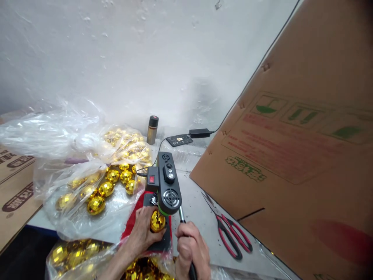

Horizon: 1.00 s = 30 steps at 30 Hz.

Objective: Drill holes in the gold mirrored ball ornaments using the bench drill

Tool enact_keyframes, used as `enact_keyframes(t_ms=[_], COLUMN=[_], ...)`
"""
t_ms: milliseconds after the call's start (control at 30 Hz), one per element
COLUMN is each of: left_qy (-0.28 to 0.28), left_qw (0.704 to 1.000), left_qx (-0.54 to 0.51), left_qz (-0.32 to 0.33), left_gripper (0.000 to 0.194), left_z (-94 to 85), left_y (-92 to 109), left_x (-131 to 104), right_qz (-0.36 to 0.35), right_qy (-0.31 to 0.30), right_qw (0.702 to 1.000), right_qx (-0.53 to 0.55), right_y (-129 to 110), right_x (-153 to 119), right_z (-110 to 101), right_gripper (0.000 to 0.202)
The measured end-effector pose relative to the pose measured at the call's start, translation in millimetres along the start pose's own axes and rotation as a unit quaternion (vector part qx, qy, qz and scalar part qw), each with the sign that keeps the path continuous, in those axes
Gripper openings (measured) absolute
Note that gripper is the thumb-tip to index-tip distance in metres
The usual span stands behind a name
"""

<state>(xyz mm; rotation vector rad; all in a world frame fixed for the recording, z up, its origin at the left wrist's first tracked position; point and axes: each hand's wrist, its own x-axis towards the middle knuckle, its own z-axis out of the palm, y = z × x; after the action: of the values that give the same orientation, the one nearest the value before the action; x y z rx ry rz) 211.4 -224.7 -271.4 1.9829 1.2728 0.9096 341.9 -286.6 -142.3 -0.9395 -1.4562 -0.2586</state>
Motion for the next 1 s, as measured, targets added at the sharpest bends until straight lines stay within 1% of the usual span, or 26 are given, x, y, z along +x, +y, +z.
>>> enact_keyframes(t_ms=[67,167,300,467,600,800,933,1000], left_qy=[-0.001,0.000,0.004,0.000,0.004,0.007,0.007,0.007], left_qw=[1.000,1.000,1.000,1.000,1.000,1.000,1.000,1.000], left_qx=[-0.003,-0.005,0.004,0.017,0.026,0.022,0.017,0.011], left_qz=[-0.005,-0.011,-0.009,-0.006,-0.009,-0.004,-0.009,-0.012], left_gripper=[0.039,0.039,0.042,0.040,0.039,0.038,0.040,0.039], left_z=[0.5,1.7,3.3,4.9,5.9,5.3,5.0,4.0], left_y=[1,2,1,1,2,2,3,5], left_x=[-1,-1,-1,-1,-1,-1,0,1], right_qz=[0.045,0.109,0.138,0.144,0.135,0.084,0.085,0.074], right_qy=[0.028,0.029,0.044,0.040,0.061,0.103,0.096,0.088], right_qw=[0.999,0.993,0.989,0.988,0.988,0.990,0.991,0.993], right_qx=[-0.007,-0.024,-0.038,-0.034,-0.038,-0.038,-0.024,-0.022], right_y=[-4,-14,-21,-19,-17,-6,1,2], right_x=[-9,-15,-17,-24,-23,-24,-29,-31], right_z=[7,10,10,11,15,22,20,19], right_gripper=[0.038,0.038,0.037,0.035,0.036,0.040,0.041,0.040])
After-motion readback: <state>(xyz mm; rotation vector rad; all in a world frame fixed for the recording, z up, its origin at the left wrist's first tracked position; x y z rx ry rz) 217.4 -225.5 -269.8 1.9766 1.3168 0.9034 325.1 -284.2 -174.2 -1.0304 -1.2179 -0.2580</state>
